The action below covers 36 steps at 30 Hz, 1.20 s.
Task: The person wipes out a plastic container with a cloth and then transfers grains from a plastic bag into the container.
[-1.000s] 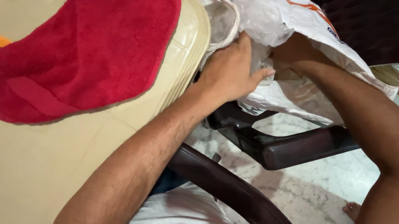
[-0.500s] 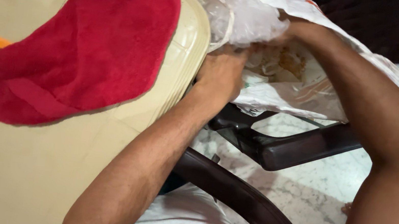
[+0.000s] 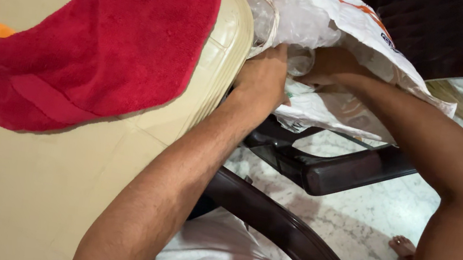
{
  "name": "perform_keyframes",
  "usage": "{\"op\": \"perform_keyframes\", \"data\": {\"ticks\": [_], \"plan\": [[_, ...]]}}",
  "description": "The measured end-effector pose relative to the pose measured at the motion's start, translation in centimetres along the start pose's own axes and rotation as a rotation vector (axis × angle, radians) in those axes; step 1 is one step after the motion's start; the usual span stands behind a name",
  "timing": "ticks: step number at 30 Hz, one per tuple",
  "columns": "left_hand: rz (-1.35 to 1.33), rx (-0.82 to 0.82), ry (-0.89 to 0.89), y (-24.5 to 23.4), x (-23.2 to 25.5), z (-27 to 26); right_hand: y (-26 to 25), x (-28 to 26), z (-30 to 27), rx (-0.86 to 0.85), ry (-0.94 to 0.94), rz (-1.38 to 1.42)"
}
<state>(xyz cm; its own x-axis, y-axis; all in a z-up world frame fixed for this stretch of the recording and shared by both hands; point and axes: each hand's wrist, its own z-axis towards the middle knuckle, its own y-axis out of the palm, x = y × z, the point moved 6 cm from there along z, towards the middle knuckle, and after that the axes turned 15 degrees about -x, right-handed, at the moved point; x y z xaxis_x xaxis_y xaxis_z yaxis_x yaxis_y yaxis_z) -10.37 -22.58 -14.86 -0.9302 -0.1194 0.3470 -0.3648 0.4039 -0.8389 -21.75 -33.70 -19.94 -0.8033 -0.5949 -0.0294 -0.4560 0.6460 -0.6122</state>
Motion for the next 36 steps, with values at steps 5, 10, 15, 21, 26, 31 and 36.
{"op": "perform_keyframes", "data": {"ticks": [5,10,15,21,26,31,36], "plan": [[0.001,-0.02,0.02,0.0,0.2,0.0,-1.1,1.5,1.9,0.153,0.081,-0.041],[0.019,0.024,0.024,-0.1,0.1,-0.1,-1.1,1.7,4.1,0.169,0.001,0.05],[0.037,0.039,0.038,0.4,-0.1,0.5,-0.1,2.0,4.4,0.122,-0.109,0.105],[-0.016,0.053,0.058,1.2,-0.2,1.2,-1.0,3.9,3.5,0.239,-0.037,0.056],[-0.063,-0.007,0.034,1.1,-0.2,1.1,-1.3,3.8,0.6,0.341,-0.074,0.077],[-0.011,0.07,0.054,0.0,0.4,-0.1,-0.7,3.6,-3.9,0.1,0.175,0.162],[0.089,0.067,0.053,-0.7,1.1,-1.5,0.7,2.1,-7.0,0.03,0.056,0.276]]}}
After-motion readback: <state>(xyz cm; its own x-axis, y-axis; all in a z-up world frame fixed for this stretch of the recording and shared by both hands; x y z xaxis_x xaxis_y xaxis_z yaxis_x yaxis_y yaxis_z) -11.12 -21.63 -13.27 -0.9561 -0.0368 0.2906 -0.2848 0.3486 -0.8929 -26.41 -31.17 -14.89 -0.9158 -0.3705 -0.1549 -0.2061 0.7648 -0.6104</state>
